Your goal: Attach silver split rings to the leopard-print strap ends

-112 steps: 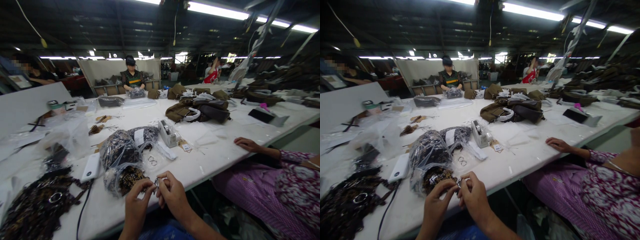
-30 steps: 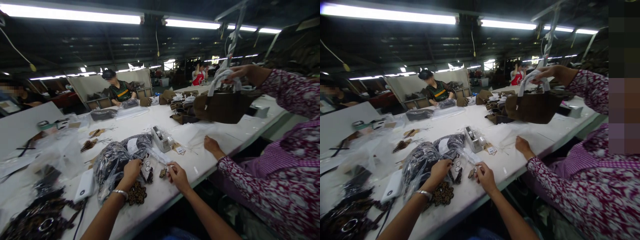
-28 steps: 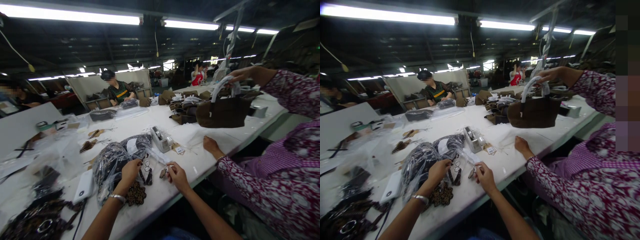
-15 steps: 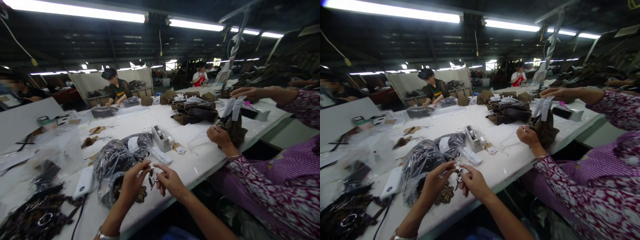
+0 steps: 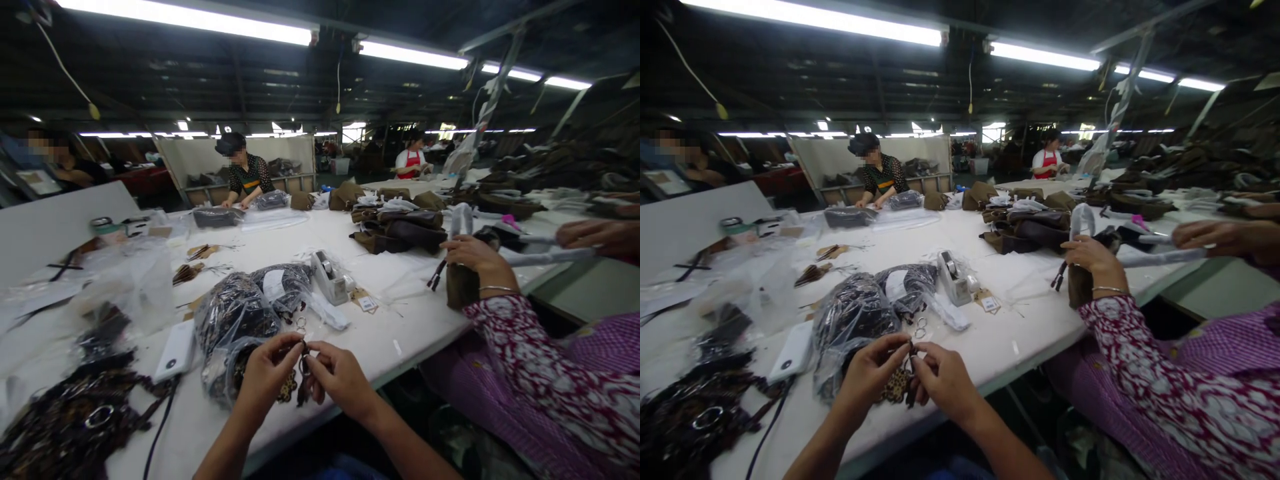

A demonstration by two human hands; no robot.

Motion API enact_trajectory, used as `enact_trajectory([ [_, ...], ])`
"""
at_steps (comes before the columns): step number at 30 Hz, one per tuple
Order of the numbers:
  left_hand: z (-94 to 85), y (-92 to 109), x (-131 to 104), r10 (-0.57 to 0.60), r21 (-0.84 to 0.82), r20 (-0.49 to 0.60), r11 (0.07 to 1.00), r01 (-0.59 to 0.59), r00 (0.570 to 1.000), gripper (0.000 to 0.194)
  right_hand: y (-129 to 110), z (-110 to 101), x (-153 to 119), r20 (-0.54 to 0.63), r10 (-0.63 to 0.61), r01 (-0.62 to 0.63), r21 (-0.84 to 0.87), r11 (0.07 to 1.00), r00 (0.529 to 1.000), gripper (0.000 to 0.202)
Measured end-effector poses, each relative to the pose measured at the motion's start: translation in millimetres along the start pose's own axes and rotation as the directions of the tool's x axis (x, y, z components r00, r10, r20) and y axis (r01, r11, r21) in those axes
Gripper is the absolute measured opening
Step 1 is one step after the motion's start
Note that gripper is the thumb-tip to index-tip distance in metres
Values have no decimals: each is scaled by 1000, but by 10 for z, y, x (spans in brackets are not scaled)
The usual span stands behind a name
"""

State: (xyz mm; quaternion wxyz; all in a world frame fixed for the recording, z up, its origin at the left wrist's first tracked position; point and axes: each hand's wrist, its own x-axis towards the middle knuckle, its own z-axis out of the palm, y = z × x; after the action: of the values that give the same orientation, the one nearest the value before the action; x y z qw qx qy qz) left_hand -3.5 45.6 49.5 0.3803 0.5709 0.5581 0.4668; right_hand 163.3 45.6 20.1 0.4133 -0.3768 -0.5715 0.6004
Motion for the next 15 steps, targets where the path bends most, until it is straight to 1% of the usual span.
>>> enact_trajectory([
  [4, -58, 115, -151, -11, -91, -81, 996, 4, 997, 18, -35, -18, 8, -114, -6, 16, 87, 996, 993, 40],
  [7, -31, 138, -242, 32, -104, -57, 994, -37, 998, 15, -61, 0, 37, -194, 17, 10, 134, 991, 981, 38],
  [11, 49, 58, -284, 151, -7, -33, 989, -151, 988, 13, -116, 84, 43, -207, 27, 3, 144, 990, 978, 36],
  [15, 79, -46, -295, 205, 58, -50, 978, -202, 978, 10, -141, 162, 28, -203, 39, -6, 158, 987, 978, 33],
])
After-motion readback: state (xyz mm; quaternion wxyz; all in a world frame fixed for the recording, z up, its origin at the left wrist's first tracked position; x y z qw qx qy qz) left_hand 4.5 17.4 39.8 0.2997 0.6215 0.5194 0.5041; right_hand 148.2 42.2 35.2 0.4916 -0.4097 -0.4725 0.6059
